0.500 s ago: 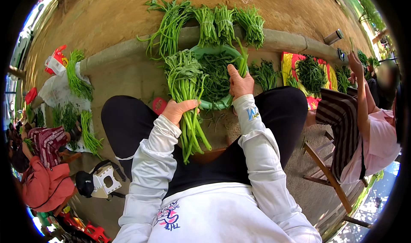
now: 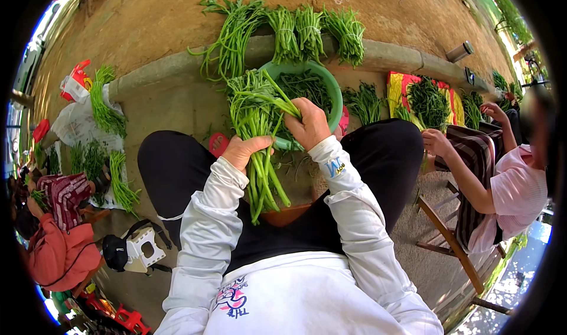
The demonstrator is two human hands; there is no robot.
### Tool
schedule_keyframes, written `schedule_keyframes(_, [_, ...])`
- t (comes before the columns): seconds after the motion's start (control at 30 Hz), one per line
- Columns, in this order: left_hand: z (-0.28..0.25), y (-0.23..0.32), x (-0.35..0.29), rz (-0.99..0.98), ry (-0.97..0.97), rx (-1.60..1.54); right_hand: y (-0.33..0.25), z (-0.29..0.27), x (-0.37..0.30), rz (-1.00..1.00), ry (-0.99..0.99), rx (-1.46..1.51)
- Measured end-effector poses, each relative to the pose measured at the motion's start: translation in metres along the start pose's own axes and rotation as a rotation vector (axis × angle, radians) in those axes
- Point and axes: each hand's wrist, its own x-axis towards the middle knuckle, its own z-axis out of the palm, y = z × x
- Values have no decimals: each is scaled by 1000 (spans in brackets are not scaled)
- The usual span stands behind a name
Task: The person picks stems from bundles of leafy green vegetables and places them into a green basin while sitting on a low stool.
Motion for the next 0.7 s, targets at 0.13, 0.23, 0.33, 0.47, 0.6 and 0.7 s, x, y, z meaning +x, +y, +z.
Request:
schedule_keyframes(0.13, [1, 0, -1, -18, -49, -6, 13, -8, 7, 673, 236, 723])
schedule_keyframes(0.23, [5, -1, -1, 38, 5, -18, 17, -11, 9, 533, 351, 546])
schedule_keyframes(0.33, [2, -6, 6, 122, 37, -59, 21, -8, 5, 653, 183, 457])
schedule_keyframes(0.47, [4, -9, 11, 229, 45, -92, -18, -3, -4, 747, -64, 926])
schedule_keyframes(0.6, [7, -10, 12, 265, 58, -71, 5, 5, -1, 430, 256, 245])
schedule_keyframes(0.7, [5, -10, 11, 275, 35, -57, -10, -11, 3, 728, 36, 732])
